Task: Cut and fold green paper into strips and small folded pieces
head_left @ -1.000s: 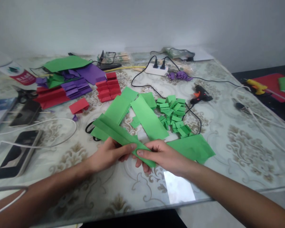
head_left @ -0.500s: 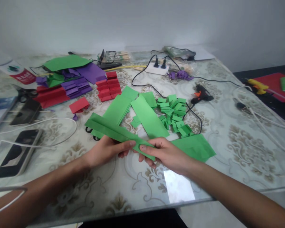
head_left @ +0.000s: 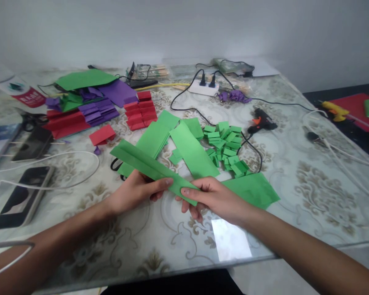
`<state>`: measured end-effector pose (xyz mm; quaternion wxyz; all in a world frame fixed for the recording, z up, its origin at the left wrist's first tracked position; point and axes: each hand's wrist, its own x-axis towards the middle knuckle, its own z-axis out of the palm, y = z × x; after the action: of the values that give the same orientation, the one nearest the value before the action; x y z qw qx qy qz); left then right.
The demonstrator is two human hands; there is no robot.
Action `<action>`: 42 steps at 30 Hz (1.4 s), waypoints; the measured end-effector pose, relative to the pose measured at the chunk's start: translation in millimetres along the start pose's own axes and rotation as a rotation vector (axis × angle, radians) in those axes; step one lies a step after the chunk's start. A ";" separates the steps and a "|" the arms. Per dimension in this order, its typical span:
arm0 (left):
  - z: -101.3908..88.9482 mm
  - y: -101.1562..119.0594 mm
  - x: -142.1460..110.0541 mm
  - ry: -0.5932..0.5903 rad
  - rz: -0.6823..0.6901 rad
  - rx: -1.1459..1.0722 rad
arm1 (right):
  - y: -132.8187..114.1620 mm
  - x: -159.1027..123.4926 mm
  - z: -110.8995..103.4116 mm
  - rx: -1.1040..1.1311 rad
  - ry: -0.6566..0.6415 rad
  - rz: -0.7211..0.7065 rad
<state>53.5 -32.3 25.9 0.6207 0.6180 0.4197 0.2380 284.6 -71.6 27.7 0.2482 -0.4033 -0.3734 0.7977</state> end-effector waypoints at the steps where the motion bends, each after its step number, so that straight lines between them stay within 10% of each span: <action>1: -0.3 0.2 0.2 0.007 0.000 0.002 | 0.3 -0.1 0.0 0.012 0.009 0.007; 42: 1.0 4.5 -2.0 -0.035 -0.035 0.051 | -4.8 -1.0 7.0 0.007 0.028 -0.013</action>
<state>54.2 -33.9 30.6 0.6162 0.6303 0.4254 0.2052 279.8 -72.2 34.8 0.2600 -0.4113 -0.3696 0.7916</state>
